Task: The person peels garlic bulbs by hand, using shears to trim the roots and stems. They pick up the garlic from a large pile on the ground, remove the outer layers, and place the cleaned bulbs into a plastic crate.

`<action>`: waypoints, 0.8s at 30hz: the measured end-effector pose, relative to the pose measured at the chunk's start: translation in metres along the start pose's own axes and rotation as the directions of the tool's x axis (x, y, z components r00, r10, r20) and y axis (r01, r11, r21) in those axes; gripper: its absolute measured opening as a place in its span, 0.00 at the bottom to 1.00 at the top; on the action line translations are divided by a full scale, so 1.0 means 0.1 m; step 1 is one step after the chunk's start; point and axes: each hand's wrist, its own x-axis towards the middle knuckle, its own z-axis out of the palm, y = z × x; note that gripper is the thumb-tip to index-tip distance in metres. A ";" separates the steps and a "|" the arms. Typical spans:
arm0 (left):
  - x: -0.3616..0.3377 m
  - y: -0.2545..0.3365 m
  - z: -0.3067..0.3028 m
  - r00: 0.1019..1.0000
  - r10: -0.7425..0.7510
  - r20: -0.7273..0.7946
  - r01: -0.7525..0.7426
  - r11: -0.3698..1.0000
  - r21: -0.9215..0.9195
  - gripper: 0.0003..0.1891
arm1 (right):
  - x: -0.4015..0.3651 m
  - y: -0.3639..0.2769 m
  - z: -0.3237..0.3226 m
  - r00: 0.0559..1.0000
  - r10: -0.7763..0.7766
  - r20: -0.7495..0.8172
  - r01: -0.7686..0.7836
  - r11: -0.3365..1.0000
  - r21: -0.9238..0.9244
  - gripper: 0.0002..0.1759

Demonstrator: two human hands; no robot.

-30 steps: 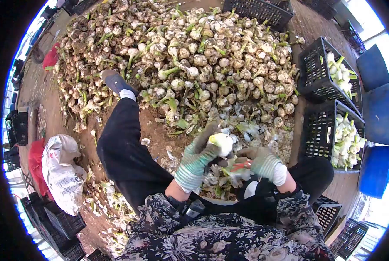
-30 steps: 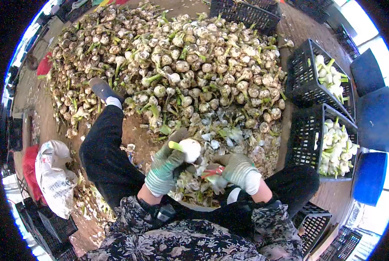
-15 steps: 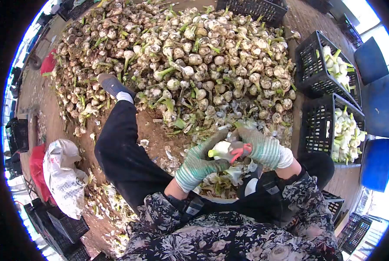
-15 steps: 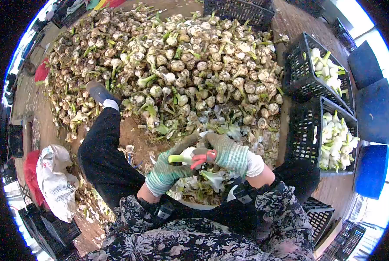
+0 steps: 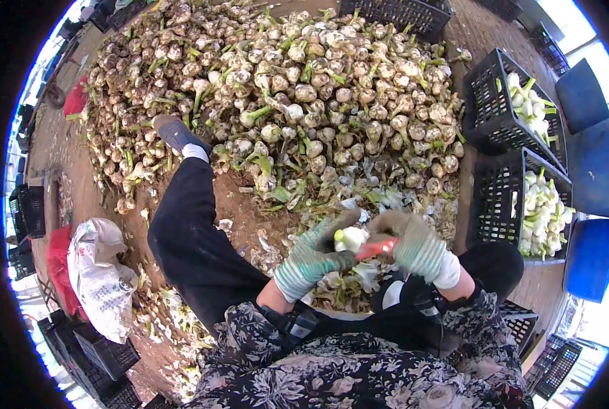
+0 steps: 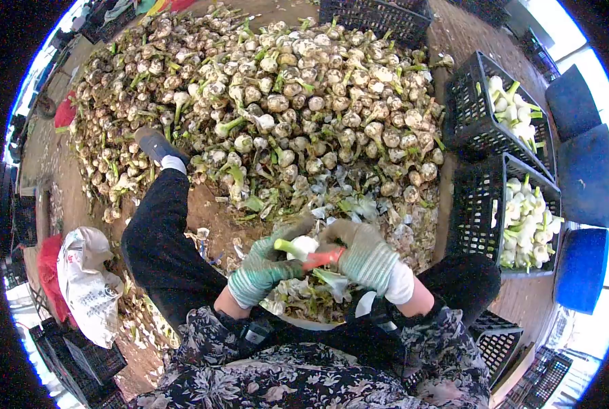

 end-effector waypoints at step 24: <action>0.02 -0.04 0.05 0.999 0.052 -0.009 -0.050 0.990 0.130 0.33 | 0.05 0.15 0.08 0.975 0.121 0.187 -0.167 0.952 0.255 0.28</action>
